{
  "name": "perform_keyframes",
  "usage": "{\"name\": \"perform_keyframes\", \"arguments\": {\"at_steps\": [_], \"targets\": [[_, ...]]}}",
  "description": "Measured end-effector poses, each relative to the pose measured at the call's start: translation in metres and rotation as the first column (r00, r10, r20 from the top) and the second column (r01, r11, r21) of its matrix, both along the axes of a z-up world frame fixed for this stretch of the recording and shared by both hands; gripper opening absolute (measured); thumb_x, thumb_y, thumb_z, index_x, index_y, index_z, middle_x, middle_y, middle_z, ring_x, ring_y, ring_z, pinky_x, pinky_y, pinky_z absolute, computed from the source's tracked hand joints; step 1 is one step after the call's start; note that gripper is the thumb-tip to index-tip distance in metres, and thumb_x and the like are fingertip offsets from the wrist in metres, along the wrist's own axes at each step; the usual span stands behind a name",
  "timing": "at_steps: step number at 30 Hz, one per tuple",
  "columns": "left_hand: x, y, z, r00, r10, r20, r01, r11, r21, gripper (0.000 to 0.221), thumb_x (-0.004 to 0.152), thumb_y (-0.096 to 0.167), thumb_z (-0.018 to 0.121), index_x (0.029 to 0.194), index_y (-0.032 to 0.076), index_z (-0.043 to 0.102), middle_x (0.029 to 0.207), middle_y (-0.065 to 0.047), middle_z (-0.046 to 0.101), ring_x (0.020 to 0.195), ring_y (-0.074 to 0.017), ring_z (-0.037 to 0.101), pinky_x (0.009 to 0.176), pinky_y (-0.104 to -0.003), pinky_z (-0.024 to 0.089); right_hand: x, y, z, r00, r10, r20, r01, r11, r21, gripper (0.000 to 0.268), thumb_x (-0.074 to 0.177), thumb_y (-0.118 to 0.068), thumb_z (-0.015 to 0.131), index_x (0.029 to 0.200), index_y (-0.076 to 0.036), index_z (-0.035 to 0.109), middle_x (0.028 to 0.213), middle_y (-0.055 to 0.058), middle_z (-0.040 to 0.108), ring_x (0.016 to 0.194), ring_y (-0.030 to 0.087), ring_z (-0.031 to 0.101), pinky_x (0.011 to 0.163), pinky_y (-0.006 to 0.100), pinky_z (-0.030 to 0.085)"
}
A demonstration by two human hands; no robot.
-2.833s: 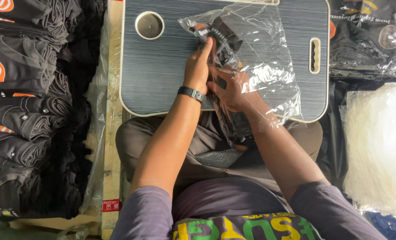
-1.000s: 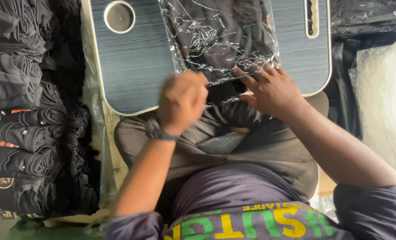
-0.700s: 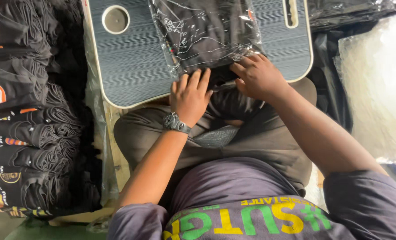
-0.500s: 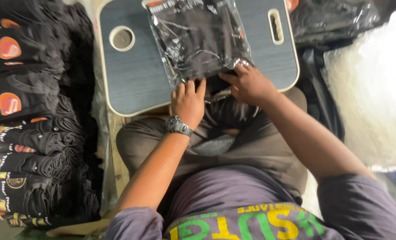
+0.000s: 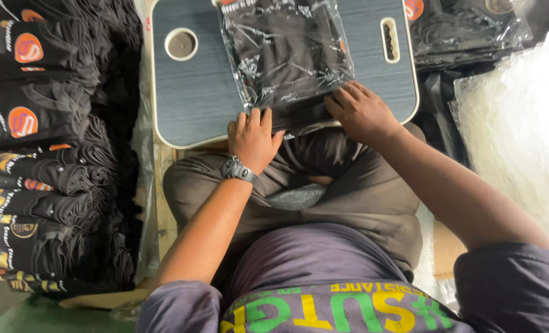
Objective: The person takes folded shirts from a stack, places each one into a clear plastic bag, and seals the bags by pressing the adhesive strip.
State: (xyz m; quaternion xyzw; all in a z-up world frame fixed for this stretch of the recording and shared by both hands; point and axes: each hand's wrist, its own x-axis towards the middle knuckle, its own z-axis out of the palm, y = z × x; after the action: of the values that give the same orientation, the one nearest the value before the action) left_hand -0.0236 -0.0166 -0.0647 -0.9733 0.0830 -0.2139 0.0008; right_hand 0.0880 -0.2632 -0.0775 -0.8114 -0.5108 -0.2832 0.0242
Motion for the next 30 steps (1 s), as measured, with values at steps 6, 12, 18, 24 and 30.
{"name": "perform_keyframes", "arguments": {"at_steps": [6, 12, 18, 24, 30], "targets": [[0.008, -0.003, -0.026, 1.000, 0.005, 0.013, -0.005, 1.000, 0.005, 0.041, 0.069, 0.023, 0.074, 0.105, 0.007, 0.063, 0.086, -0.008, 0.053, 0.071, -0.0265, 0.056, 0.057, -0.039, 0.047, -0.005, 0.003, -0.006, 0.986, -0.154, -0.069, 0.151, 0.988, -0.044, 0.034, 0.080, -0.024, 0.061, 0.113, -0.016, 0.067, 0.116, 0.014, 0.064, 0.107, 0.029, 0.063, 0.094, 0.040, 0.050], [0.014, 0.003, -0.008, 0.975, -0.041, 0.218, 0.024, 0.997, 0.079, 0.011, 0.073, 0.011, 0.065, 0.083, 0.009, 0.061, 0.075, -0.006, 0.047, 0.060, -0.0256, 0.052, 0.052, -0.038, 0.040, 0.004, -0.002, -0.012, 0.976, -0.217, 0.020, 0.218, 0.970, -0.108, 0.027, 0.084, -0.022, 0.056, 0.109, -0.020, 0.065, 0.107, 0.010, 0.067, 0.092, 0.024, 0.066, 0.072, 0.035, 0.053], [0.016, 0.008, -0.005, 0.962, 0.045, 0.270, -0.083, 0.988, 0.132, 0.016, 0.075, 0.009, 0.063, 0.063, 0.010, 0.054, 0.070, -0.006, 0.043, 0.071, -0.0261, 0.045, 0.068, -0.044, 0.033, -0.003, 0.011, 0.006, 0.985, -0.065, 0.158, 0.068, 0.998, -0.015, 0.004, 0.073, -0.016, 0.060, 0.075, -0.014, 0.063, 0.082, 0.008, 0.060, 0.076, 0.026, 0.057, 0.068, 0.036, 0.043], [0.005, 0.015, -0.004, 0.992, 0.051, 0.118, -0.048, 0.999, -0.025, 0.015, 0.076, 0.008, 0.063, 0.091, 0.005, 0.063, 0.081, -0.007, 0.046, 0.071, -0.0263, 0.048, 0.061, -0.040, 0.037, -0.004, 0.006, -0.005, 0.991, -0.028, 0.130, 0.027, 1.000, 0.016, 0.021, 0.064, -0.027, 0.072, 0.075, -0.010, 0.065, 0.098, 0.011, 0.060, 0.096, 0.030, 0.058, 0.087, 0.046, 0.044], [-0.043, 0.011, -0.041, 0.991, 0.132, 0.020, -0.103, 0.849, -0.518, 0.031, 0.079, 0.020, 0.066, 0.107, 0.012, 0.057, 0.085, -0.010, 0.055, 0.077, -0.0319, 0.059, 0.065, -0.042, 0.047, -0.068, 0.043, 0.042, 0.894, -0.390, -0.221, 0.356, 0.917, -0.179, 0.047, 0.076, -0.028, 0.069, 0.118, -0.006, 0.067, 0.116, 0.019, 0.065, 0.118, 0.037, 0.055, 0.103, 0.049, 0.033]]}}
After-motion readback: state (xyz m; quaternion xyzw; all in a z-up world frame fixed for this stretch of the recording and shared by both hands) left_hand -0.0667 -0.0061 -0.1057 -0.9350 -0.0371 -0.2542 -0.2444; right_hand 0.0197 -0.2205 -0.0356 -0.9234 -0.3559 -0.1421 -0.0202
